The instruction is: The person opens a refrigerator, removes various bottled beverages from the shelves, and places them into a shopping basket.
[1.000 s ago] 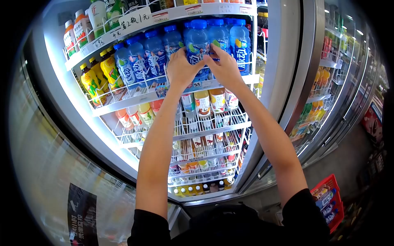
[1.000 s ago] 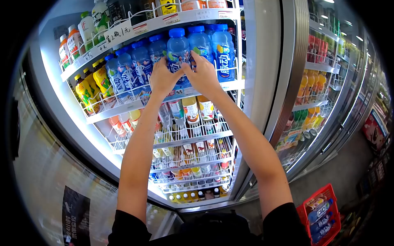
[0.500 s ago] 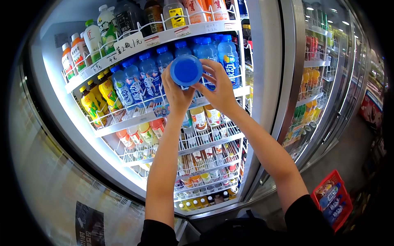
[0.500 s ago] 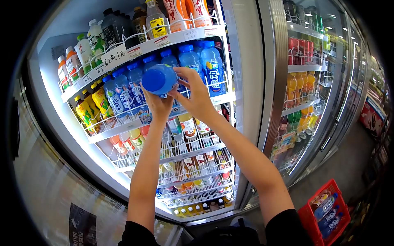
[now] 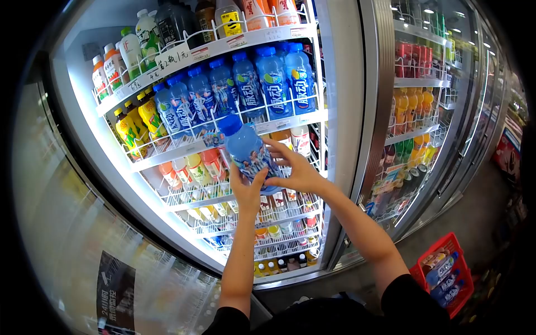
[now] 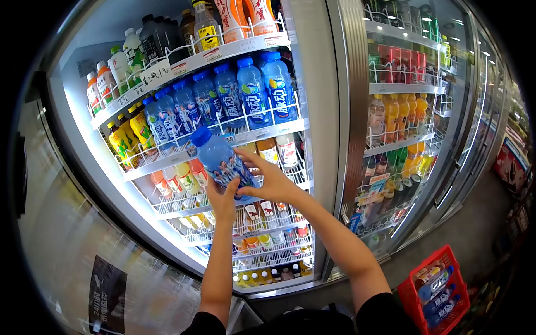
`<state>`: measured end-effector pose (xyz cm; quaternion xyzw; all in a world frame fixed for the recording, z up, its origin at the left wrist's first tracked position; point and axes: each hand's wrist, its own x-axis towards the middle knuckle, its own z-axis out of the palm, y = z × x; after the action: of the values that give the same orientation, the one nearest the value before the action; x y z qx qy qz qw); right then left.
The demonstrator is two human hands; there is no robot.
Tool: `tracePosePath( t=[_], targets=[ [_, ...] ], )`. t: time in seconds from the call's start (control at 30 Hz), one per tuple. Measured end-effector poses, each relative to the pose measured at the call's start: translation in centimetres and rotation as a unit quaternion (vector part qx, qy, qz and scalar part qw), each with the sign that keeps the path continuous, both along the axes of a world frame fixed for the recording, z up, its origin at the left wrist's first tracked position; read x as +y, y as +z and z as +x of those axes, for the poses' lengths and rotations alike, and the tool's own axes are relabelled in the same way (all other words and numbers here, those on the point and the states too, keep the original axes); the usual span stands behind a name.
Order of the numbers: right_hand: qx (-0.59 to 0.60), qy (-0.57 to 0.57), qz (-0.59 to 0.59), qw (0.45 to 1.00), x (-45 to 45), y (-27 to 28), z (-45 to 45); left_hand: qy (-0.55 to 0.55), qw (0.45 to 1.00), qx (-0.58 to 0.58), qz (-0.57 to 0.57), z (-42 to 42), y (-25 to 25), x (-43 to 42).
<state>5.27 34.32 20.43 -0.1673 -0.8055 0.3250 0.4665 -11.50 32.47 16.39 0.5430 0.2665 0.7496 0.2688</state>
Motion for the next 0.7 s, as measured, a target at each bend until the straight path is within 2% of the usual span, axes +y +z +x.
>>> tracePosePath(
  t=[0.2, 0.37, 0.43, 0.57, 0.7],
  targets=[
    [-0.013, 0.030, -0.068, 0.997, -3.9, -4.1, 2.9, -0.049, 0.995, 0.004, -0.083, 1.7, -4.9, -4.0],
    [-0.002, 0.035, -0.077, 0.996, -7.8, -5.6, 8.1, -0.055, 0.995, 0.037, -0.073, 6.6, -6.9, -7.9],
    [0.006, 0.011, -0.075, 0.997, -9.4, -6.2, 10.6, -0.065, 0.994, 0.012, -0.091, 8.9, -7.8, -9.0],
    [-0.013, -0.040, -0.064, 0.997, -12.0, -8.2, 15.6, -0.113, 0.988, 0.033, -0.102, 13.8, -9.1, -10.5],
    [0.028, -0.045, -0.129, 0.990, -15.3, -10.4, 21.1, -0.163, 0.978, 0.071, -0.112, 19.3, -10.4, -12.2]
  ],
)
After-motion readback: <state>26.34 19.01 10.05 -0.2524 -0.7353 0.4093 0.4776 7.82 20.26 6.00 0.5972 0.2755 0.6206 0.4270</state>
